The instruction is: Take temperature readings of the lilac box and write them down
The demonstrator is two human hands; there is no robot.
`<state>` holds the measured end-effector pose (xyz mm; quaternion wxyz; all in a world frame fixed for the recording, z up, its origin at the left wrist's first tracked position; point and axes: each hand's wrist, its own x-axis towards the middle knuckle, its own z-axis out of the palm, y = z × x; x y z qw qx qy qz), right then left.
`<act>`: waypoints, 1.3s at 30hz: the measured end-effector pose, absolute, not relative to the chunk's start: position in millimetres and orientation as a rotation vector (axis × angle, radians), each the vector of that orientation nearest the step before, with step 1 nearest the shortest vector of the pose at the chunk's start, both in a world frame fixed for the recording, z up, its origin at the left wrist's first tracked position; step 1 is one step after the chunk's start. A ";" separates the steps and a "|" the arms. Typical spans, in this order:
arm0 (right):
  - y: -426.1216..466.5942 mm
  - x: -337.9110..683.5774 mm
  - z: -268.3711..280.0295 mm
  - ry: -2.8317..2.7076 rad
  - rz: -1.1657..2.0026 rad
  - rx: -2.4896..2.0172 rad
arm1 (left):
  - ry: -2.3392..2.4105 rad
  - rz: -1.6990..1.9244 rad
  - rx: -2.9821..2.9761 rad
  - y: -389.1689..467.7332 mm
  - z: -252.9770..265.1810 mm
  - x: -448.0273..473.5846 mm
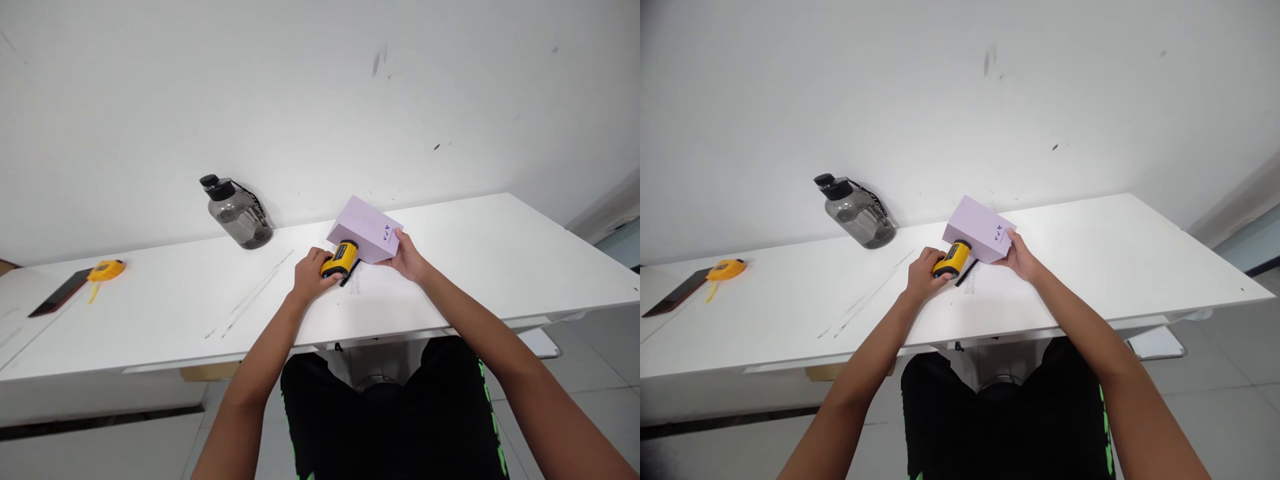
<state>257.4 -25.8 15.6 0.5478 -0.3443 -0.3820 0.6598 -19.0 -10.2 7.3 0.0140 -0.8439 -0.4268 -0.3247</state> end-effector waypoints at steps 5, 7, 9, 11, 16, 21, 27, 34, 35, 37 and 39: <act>-25.0 257.6 14.3 -0.897 1.555 -0.834 | -1.287 -1.040 -2.622 -10.0 6.3 -19.5; -24.3 258.0 13.1 -0.896 1.555 -0.835 | -1.256 -1.069 -2.612 -9.8 5.9 -19.3; -23.4 258.5 11.6 -0.903 1.556 -0.830 | -1.232 -1.095 -2.597 -9.6 5.7 -18.9; -22.5 258.9 10.1 -0.909 1.560 -0.826 | -1.213 -1.114 -2.586 -9.6 5.7 -18.5; -21.2 259.1 8.3 -0.902 1.560 -0.824 | -1.212 -1.124 -2.580 -10.2 6.9 -17.5; -21.9 258.9 9.4 -0.905 1.558 -0.829 | -1.271 -1.099 -2.590 -10.6 8.0 -17.0; -22.1 259.2 8.4 -0.914 1.553 -0.834 | -1.288 -1.088 -2.603 -11.6 9.2 -16.8; -22.0 258.8 9.5 -0.900 1.554 -0.842 | -1.310 -1.093 -2.592 -11.6 8.4 -16.4; -22.0 258.7 9.7 -0.900 1.553 -0.843 | -1.300 -1.106 -2.593 -11.5 8.1 -16.4; -22.3 258.6 10.3 -0.903 1.554 -0.846 | -1.285 -1.121 -2.598 -11.2 7.7 -16.6; -22.8 258.5 11.3 -0.912 1.558 -0.852 | -1.284 -1.116 -2.605 -10.8 7.3 -17.1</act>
